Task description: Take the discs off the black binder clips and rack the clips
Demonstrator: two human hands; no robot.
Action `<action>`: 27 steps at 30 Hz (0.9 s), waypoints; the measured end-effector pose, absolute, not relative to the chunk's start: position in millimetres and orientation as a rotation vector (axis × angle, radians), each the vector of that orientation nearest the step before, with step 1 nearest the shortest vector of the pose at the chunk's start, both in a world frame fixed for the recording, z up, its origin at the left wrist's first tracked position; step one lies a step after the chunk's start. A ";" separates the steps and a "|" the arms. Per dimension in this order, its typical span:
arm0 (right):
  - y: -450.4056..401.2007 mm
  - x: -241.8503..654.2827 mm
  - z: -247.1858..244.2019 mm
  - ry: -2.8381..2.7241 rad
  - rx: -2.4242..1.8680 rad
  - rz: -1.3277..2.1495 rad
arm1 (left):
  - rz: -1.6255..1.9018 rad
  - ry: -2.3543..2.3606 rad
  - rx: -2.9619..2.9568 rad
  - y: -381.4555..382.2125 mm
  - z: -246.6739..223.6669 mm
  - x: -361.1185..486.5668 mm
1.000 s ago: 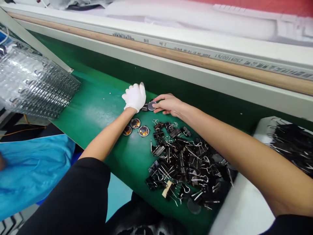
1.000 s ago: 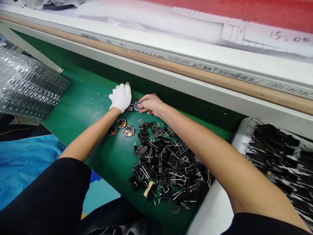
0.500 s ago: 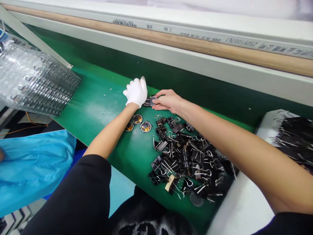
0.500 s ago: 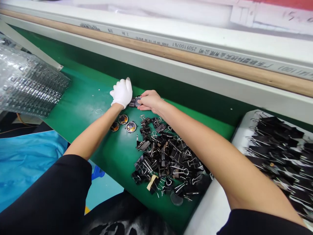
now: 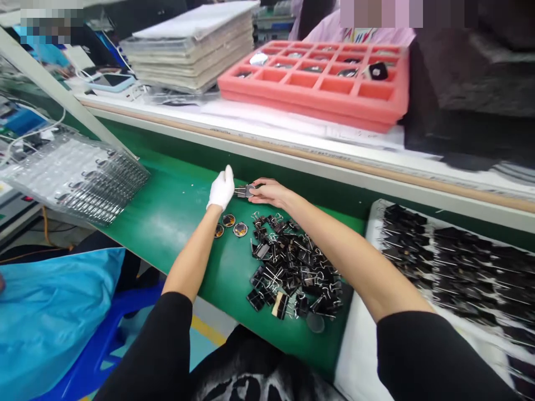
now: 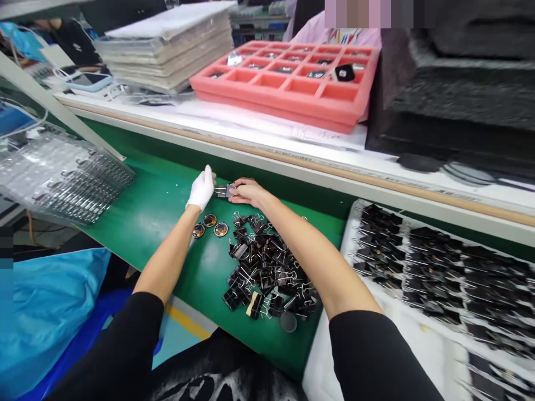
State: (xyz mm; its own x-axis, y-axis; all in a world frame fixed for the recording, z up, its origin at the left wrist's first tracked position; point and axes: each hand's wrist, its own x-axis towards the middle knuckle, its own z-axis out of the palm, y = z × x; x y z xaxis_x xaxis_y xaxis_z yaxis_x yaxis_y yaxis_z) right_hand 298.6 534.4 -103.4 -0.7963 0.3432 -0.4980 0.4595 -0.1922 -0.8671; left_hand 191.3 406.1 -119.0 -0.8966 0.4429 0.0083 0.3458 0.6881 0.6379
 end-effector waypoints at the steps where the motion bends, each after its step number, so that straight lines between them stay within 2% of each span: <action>1: 535.9 303.5 -99.0 1.984 0.912 -2.154 | 0.996 2.669 0.673 400.2 -115.7 195.7; 4: 541.0 321.2 -94.4 2.160 0.731 -2.082 | 1.039 2.528 0.705 384.2 -116.3 209.1; 10: 547.3 346.4 -112.9 2.510 0.418 -1.656 | 1.576 2.323 0.320 369.4 -138.4 215.1; 15: 539.7 348.2 -124.7 2.733 0.638 -1.389 | 1.699 2.216 0.270 367.4 -140.5 212.6; 18: 537.2 346.2 -125.5 2.813 0.833 -1.216 | 1.563 2.320 0.349 364.5 -137.8 215.1; 24: 539.3 327.9 -114.5 2.763 0.927 -0.909 | 0.927 2.697 0.625 358.5 -125.9 222.7; 27: 536.5 307.2 -110.2 2.881 1.015 -0.798 | 0.814 2.735 0.594 359.2 -122.0 222.8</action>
